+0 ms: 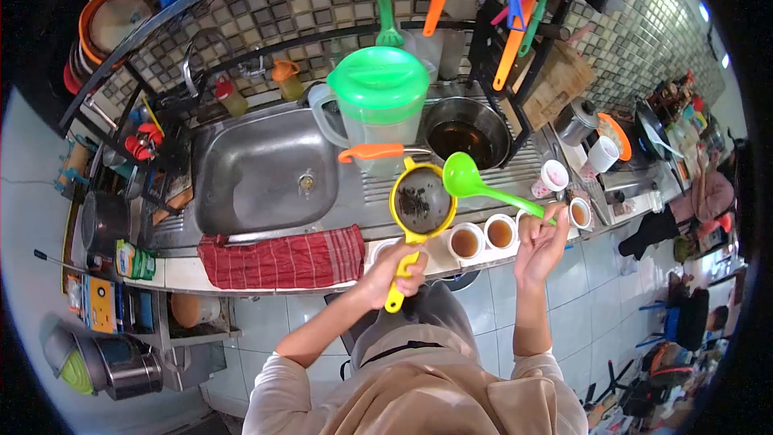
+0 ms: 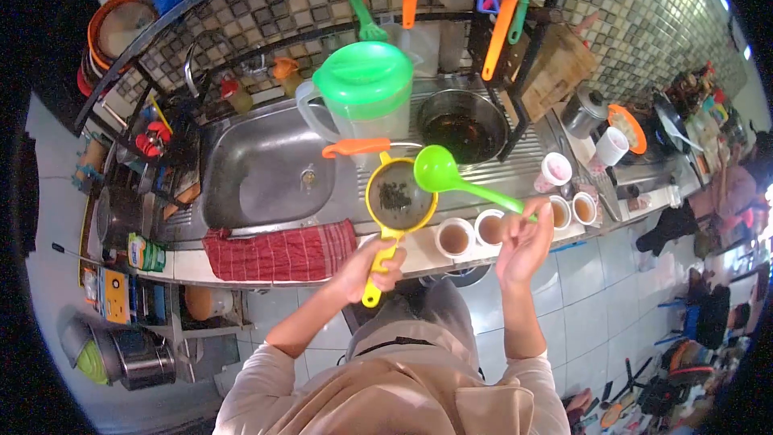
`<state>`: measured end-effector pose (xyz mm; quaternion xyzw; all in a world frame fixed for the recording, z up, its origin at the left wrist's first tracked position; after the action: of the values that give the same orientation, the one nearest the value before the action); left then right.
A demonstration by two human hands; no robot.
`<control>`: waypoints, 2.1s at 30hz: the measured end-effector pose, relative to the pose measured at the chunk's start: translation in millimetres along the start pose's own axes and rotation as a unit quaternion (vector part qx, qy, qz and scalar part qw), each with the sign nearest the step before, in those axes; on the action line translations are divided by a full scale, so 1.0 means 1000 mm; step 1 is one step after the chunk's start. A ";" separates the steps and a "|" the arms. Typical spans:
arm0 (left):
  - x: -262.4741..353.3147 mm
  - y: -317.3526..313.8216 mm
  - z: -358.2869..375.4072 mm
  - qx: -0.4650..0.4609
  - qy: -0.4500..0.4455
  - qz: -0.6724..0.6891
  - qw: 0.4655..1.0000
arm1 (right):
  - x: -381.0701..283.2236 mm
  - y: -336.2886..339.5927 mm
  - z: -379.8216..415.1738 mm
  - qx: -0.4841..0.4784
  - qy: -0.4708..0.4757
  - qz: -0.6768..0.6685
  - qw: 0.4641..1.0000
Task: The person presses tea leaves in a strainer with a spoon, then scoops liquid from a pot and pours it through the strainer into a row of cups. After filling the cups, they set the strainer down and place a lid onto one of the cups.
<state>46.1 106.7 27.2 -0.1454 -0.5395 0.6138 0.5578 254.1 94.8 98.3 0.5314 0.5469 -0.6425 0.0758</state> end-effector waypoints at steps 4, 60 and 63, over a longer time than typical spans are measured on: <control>0.040 -0.011 -0.038 -0.055 0.038 -0.064 0.996 | -0.018 0.007 -0.027 -0.029 0.023 0.019 0.999; 0.149 -0.005 -0.221 0.197 -0.014 -0.851 0.487 | 0.118 0.006 -0.183 -0.414 0.020 0.504 0.758; 0.150 -0.003 -0.223 0.200 -0.021 -0.847 0.492 | 0.115 0.002 -0.178 -0.449 0.033 0.572 0.685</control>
<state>171.2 343.7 9.3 0.5100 -0.2772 -0.0596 0.8121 313.2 289.2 38.3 0.6645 0.3618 -0.1333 0.6402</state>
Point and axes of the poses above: each hand's wrist, its own z-axis away from the middle knuckle, its own y-axis out of the back of the hand, x = y × z, the point moved 5 cm from there along -z, towards the middle knuckle, and after that the axes turned 1 degree about z, right-handed, at the moved point
